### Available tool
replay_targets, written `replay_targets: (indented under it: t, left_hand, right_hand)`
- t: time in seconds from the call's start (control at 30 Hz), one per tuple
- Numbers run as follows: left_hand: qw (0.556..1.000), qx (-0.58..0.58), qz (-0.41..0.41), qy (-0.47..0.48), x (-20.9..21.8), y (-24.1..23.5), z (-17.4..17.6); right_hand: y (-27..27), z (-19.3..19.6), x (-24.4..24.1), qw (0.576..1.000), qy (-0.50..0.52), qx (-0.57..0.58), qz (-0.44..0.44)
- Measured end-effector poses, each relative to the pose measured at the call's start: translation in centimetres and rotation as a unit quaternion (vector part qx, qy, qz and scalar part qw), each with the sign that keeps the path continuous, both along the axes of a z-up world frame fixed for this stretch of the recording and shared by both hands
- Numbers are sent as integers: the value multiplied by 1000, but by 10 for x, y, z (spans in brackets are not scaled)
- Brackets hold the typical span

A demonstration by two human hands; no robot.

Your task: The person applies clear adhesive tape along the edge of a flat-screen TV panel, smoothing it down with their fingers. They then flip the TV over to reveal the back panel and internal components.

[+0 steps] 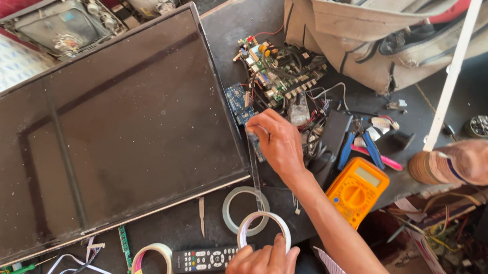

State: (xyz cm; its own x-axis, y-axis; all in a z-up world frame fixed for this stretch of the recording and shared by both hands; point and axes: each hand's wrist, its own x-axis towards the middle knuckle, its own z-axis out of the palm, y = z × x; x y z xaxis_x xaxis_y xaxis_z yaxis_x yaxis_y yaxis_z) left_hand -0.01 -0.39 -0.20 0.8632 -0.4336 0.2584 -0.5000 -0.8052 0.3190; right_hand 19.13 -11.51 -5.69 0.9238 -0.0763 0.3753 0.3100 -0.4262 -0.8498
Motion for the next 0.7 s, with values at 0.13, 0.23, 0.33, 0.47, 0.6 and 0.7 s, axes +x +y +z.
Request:
replay_targets:
  t: [0.13, 0.23, 0.33, 0.47, 0.6, 0.7]
  left_hand:
    - [1000, 12, 22, 4, 2, -10, -9]
    - [999, 23, 24, 20, 4, -15, -16]
    - [999, 32, 30, 18, 5, -20, -22]
    - [999, 34, 36, 3, 6, -23, -29]
    - [998, 41, 52, -3, 7, -27, -30]
    - [997, 45, 57, 2, 8, -29, -31]
  right_hand:
    - [-1, 1, 5, 1000, 12, -10, 9]
    - [1, 0, 9, 1000, 10, -5, 6]
    - [5, -1, 10, 1000, 15, -19, -9]
    - [8, -3, 11, 999, 14, -24, -17]
    - [10, -3, 13, 999, 18, -25, -17]
    - [11, -3, 14, 999, 19, -28, -23]
